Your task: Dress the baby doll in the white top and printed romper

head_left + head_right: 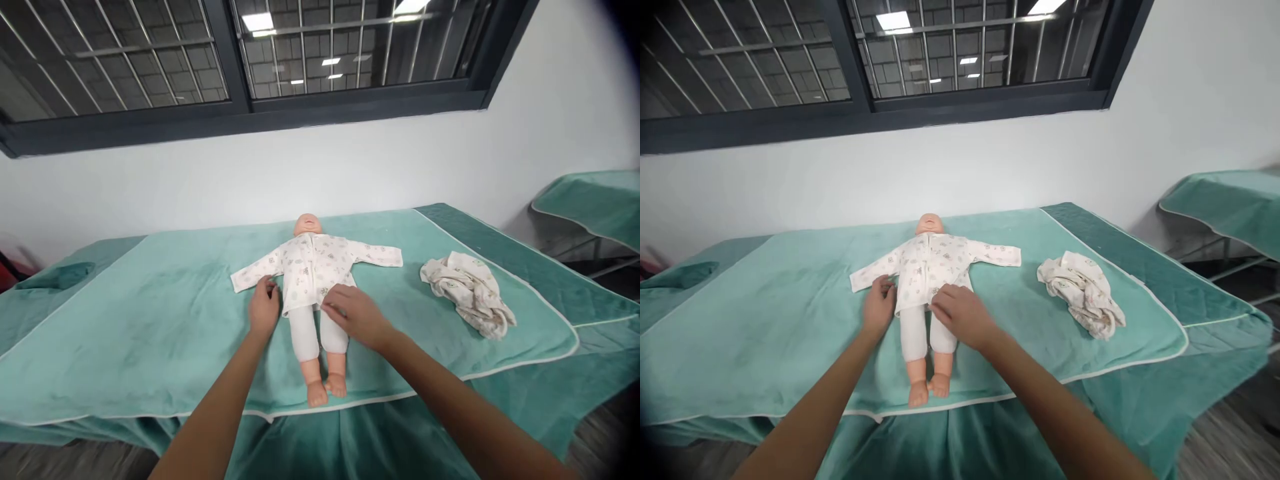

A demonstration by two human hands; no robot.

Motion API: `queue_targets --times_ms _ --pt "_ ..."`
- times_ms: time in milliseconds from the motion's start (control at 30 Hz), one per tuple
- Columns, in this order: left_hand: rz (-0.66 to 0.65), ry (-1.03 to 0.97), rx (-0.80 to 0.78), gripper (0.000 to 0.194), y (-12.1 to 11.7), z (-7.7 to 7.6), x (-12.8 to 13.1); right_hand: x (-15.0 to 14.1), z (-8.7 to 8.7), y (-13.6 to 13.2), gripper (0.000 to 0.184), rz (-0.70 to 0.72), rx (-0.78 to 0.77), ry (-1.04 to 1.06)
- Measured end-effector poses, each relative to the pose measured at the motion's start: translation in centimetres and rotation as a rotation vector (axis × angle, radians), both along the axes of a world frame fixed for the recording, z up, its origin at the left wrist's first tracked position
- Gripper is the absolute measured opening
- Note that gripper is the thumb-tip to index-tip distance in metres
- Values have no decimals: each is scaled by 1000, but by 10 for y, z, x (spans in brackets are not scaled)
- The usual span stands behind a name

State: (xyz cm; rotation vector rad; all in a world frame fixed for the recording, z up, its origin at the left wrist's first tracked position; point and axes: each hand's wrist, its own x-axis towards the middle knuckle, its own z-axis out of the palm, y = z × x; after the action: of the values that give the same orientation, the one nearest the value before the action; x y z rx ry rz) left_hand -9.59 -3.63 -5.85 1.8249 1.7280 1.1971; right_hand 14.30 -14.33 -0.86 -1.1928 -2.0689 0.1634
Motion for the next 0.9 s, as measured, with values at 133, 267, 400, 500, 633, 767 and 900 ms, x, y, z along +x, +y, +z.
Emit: queue_targets --times_ms 133,267,400,500,633,767,900 --pt "214 121 -11 61 14 -1 -4 48 -18 31 23 -404 -74 335" --pt "296 271 -9 65 17 -3 -4 98 -43 62 44 -916 -138 103" --pt "305 317 15 67 17 -3 -2 115 -57 72 49 -1018 -222 -74" --pt "319 321 -3 68 19 -1 -1 118 -59 77 55 -958 -228 -85" --pt "349 325 -39 71 19 3 1 129 -58 85 56 -916 -262 -36" --pt "381 330 -20 73 17 4 3 148 -57 91 55 -947 -253 170" --pt "405 360 -10 75 19 1 3 165 -58 98 48 -975 -281 302"
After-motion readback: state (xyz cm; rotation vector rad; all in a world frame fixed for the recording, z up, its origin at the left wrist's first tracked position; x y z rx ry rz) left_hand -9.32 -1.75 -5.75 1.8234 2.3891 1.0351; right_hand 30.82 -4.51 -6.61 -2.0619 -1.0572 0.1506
